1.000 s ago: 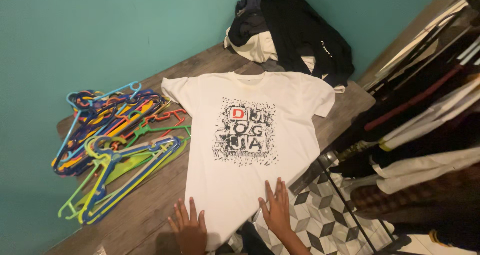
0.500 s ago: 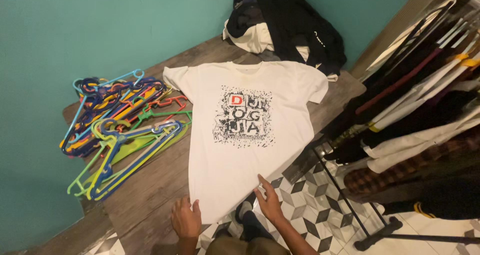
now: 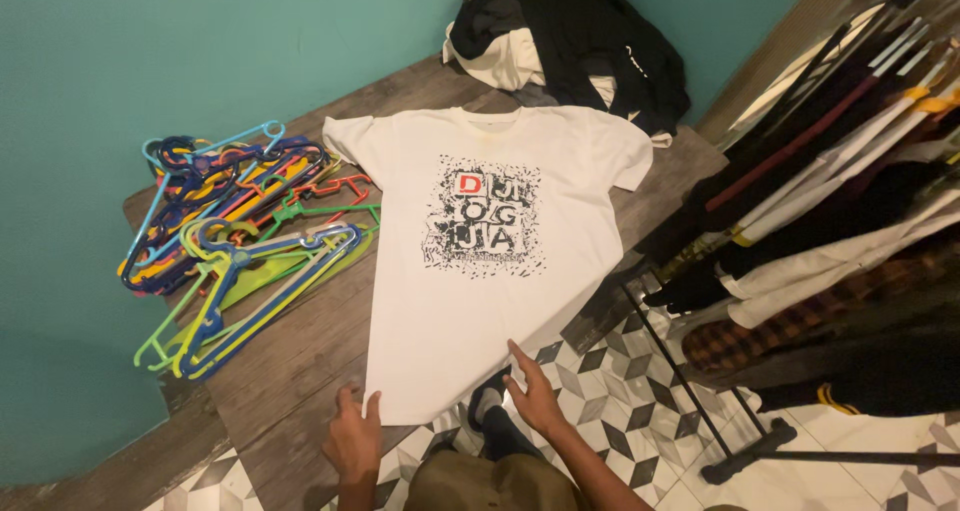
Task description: The person takes a black polo shirt from a pile, smooths it on a wooden surface, buttons the collar, places it on a green hanger, and hangs it on a metal clothing rack. Then the person picks up a white t-shirt, smooths it on the surface, and prepares to hang it.
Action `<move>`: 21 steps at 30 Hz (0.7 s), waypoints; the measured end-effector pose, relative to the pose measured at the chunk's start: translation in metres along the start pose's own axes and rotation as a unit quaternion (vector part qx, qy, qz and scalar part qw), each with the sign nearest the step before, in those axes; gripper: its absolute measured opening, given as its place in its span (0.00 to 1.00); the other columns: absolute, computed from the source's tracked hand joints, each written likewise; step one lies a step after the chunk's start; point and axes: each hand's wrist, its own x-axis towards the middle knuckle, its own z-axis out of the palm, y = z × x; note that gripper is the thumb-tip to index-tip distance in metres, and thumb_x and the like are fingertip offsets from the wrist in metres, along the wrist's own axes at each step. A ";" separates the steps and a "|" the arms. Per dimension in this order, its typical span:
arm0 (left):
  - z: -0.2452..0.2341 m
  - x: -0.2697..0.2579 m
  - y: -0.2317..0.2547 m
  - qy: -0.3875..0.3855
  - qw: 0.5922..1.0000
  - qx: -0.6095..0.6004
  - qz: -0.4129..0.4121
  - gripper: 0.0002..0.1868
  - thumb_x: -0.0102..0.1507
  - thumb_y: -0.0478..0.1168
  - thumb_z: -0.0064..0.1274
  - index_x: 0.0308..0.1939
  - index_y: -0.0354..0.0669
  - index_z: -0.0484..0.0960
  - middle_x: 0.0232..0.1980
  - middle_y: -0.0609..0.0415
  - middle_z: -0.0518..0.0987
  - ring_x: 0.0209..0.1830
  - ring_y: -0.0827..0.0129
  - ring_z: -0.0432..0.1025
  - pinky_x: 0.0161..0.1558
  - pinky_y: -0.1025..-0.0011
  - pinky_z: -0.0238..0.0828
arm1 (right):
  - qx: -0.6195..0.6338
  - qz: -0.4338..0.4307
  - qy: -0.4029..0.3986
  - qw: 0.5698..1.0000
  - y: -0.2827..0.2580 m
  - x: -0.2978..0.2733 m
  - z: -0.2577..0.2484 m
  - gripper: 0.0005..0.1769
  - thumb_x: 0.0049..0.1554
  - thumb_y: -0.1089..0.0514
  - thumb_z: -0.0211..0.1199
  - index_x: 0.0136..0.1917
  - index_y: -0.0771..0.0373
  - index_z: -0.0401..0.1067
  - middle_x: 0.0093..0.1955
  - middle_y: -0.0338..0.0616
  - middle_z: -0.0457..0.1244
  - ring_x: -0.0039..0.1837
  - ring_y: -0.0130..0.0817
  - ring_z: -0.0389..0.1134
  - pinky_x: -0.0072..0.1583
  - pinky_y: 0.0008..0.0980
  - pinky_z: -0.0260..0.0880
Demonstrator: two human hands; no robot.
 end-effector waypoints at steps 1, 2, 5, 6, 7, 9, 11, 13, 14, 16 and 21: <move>-0.002 -0.003 0.000 -0.006 1.000 0.020 -0.010 0.28 0.66 0.57 0.53 0.66 0.51 0.71 0.46 0.44 0.86 0.47 0.45 0.79 0.48 0.51 0.74 | -0.002 -0.008 -0.001 1.000 0.002 -0.001 -0.001 0.38 0.60 0.56 0.61 0.80 0.44 0.54 0.77 0.49 0.57 0.75 0.47 0.60 0.69 0.45 0.66; -0.003 -0.006 0.000 0.007 0.999 0.037 0.005 0.27 0.67 0.55 0.52 0.66 0.49 0.71 0.52 0.44 0.83 0.49 0.45 0.78 0.48 0.51 0.74 | -0.014 -0.028 0.003 1.000 0.004 -0.003 -0.001 0.38 0.60 0.57 0.62 0.80 0.46 0.54 0.76 0.51 0.57 0.76 0.48 0.60 0.70 0.44 0.63; 0.000 -0.014 0.003 0.066 0.991 0.084 0.080 0.26 0.66 0.49 0.52 0.65 0.43 0.71 0.67 0.42 0.72 0.60 0.46 0.73 0.55 0.50 0.71 | -0.035 -0.067 0.016 0.997 0.014 -0.010 -0.002 0.36 0.60 0.58 0.62 0.79 0.52 0.56 0.75 0.54 0.58 0.76 0.50 0.59 0.72 0.42 0.59; 0.003 -0.013 0.007 0.099 0.982 0.097 0.126 0.29 0.62 0.46 0.54 0.66 0.42 0.71 0.70 0.40 0.69 0.65 0.47 0.70 0.61 0.50 0.67 | -0.033 -0.069 0.022 0.997 0.018 -0.012 -0.001 0.34 0.60 0.58 0.62 0.78 0.54 0.58 0.74 0.54 0.59 0.75 0.50 0.60 0.72 0.41 0.60; 0.006 -0.012 0.011 0.131 0.970 0.109 0.172 0.32 0.58 0.43 0.55 0.66 0.40 0.70 0.72 0.39 0.66 0.69 0.47 0.66 0.66 0.49 0.63 | -0.031 -0.070 0.028 0.997 0.022 -0.014 0.001 0.33 0.59 0.58 0.62 0.76 0.56 0.60 0.73 0.54 0.60 0.75 0.49 0.61 0.72 0.40 0.60; 0.019 -0.014 0.029 0.089 0.960 0.077 0.253 0.32 0.59 0.41 0.55 0.68 0.41 0.70 0.73 0.42 0.66 0.74 0.49 0.59 0.77 0.49 0.48 | -0.044 -0.083 0.040 0.995 0.031 -0.019 0.001 0.30 0.58 0.58 0.62 0.73 0.58 0.65 0.72 0.55 0.61 0.74 0.50 0.61 0.72 0.40 0.59; 0.034 -0.017 0.047 0.090 0.917 -0.011 0.388 0.30 0.65 0.46 0.52 0.69 0.38 0.67 0.76 0.39 0.62 0.79 0.46 0.55 0.77 0.45 0.44 | -0.059 -0.080 0.048 0.994 0.038 -0.023 -0.003 0.27 0.58 0.57 0.63 0.71 0.60 0.68 0.71 0.55 0.62 0.73 0.50 0.62 0.72 0.40 0.60; 0.052 -0.019 0.066 0.068 0.903 -0.004 0.424 0.33 0.66 0.49 0.51 0.72 0.40 0.65 0.78 0.38 0.58 0.80 0.45 0.50 0.75 0.43 0.41 | -0.073 -0.059 0.048 0.994 0.044 -0.028 -0.006 0.25 0.59 0.57 0.63 0.69 0.59 0.70 0.69 0.55 0.64 0.71 0.50 0.64 0.70 0.39 0.62; 0.058 -0.018 0.070 0.057 0.895 -0.001 0.443 0.35 0.66 0.51 0.50 0.74 0.40 0.64 0.80 0.37 0.56 0.80 0.44 0.48 0.74 0.42 0.40 | -0.061 0.008 0.036 0.997 0.046 -0.032 -0.007 0.25 0.59 0.55 0.62 0.69 0.57 0.70 0.69 0.52 0.64 0.67 0.49 0.66 0.67 0.38 0.64; 0.066 -0.018 0.074 0.037 0.898 0.031 0.438 0.35 0.67 0.54 0.47 0.75 0.43 0.62 0.80 0.39 0.54 0.80 0.45 0.46 0.74 0.42 0.39 | -0.036 0.141 0.013 0.989 0.053 -0.036 -0.014 0.25 0.60 0.53 0.60 0.70 0.52 0.69 0.68 0.48 0.64 0.59 0.47 0.70 0.62 0.37 0.70; 0.072 -0.021 0.072 0.065 0.890 0.048 0.450 0.35 0.69 0.58 0.41 0.76 0.47 0.60 0.81 0.43 0.53 0.82 0.48 0.45 0.75 0.42 0.37 | -0.018 0.090 0.065 0.994 0.085 -0.028 -0.032 0.22 0.59 0.55 0.62 0.66 0.56 0.73 0.64 0.50 0.68 0.61 0.41 0.71 0.59 0.37 0.70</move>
